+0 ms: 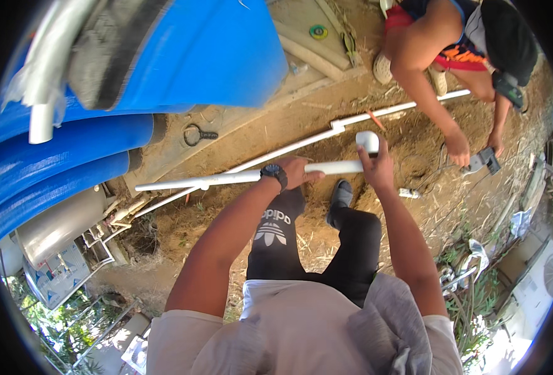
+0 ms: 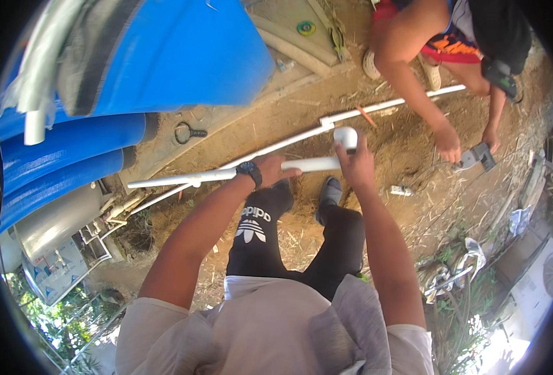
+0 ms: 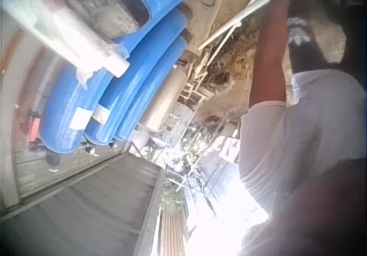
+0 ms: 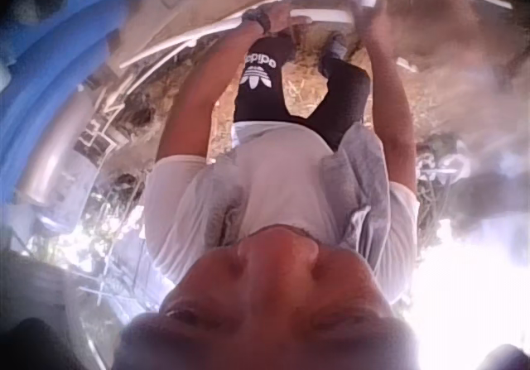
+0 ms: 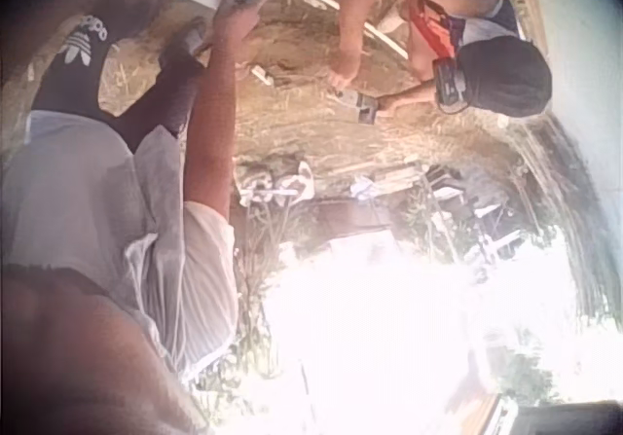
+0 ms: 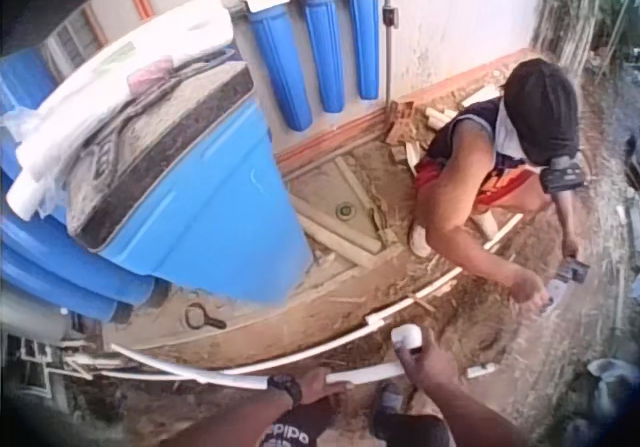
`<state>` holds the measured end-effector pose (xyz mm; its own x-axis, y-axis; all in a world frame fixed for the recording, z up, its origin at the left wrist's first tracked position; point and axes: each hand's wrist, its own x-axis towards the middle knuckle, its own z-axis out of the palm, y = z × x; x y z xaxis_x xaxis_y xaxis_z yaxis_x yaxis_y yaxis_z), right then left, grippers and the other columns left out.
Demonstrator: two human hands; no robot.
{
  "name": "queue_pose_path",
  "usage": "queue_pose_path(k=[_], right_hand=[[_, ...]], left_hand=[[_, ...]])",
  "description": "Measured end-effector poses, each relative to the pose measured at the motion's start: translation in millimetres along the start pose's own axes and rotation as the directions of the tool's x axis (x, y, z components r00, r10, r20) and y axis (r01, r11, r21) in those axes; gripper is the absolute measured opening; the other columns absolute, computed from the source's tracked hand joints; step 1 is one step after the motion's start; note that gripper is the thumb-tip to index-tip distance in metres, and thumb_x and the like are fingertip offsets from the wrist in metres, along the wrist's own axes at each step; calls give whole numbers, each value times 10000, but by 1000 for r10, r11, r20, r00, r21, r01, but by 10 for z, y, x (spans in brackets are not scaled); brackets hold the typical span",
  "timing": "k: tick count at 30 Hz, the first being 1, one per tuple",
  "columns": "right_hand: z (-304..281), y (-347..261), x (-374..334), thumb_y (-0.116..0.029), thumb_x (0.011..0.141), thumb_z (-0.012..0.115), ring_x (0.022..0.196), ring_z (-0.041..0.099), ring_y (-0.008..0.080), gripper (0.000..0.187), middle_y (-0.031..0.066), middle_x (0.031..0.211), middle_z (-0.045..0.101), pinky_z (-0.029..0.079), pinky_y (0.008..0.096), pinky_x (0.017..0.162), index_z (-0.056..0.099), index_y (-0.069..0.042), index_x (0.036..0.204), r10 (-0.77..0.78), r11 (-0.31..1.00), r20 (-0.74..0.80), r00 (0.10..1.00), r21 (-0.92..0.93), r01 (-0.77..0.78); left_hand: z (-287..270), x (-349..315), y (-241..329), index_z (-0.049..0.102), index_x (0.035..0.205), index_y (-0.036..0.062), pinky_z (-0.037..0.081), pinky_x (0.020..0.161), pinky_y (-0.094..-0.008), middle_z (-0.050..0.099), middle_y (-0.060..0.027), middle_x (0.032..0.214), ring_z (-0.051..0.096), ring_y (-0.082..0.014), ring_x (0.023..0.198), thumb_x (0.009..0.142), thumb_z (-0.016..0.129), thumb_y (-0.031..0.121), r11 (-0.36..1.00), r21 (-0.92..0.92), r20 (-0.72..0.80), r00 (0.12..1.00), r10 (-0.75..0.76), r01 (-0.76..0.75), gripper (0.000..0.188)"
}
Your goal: The person assembles white PVC pipes and fittings by hand, connecting a pipe to an elbow joint and then to a T-joint. A second person assists by cutting pipe sections with a hand saw nearby.
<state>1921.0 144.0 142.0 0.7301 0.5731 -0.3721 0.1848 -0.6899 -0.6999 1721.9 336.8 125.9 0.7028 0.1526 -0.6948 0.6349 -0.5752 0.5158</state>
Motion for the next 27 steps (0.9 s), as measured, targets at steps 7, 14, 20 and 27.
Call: queue_pose_path(k=[7,14,20,27], right_hand=[[898,1174,920,-464,935,721,834,727,457,599,257,828,723,562,545,744,569,2,1278,-154,979,90,984,-118,164],[1306,2167,1816,-594,905,706,1011,738,385,814,272,1104,734,581,445,919,580,85,1336,254,964,294,922,-159,-215],[1592,2244,1991,-624,919,665,1152,671,429,767,286,1219,696,519,487,1002,645,66,1252,24,876,151,988,-480,52],[1441,2498,1953,-556,933,671,1156,652,473,819,328,1210,679,514,515,1007,528,84,1425,-169,892,54,984,-417,176]], left_hand=[[428,1056,-609,766,925,-2,563,802,-493,740,-215,901,725,-379,868,850,456,912,985,155,82,993,-90,77,968],[911,2221,-887,764,966,25,559,784,-502,732,-206,883,723,-373,842,840,504,898,978,210,35,999,-1,-7,919],[1016,2816,-1183,779,1032,10,547,869,-499,748,-224,1009,726,-383,928,800,502,928,940,340,78,997,4,-31,986],[744,2557,-877,691,1313,22,513,1007,-489,691,-215,1291,657,-372,1187,772,549,917,920,387,97,995,28,-64,1055]])
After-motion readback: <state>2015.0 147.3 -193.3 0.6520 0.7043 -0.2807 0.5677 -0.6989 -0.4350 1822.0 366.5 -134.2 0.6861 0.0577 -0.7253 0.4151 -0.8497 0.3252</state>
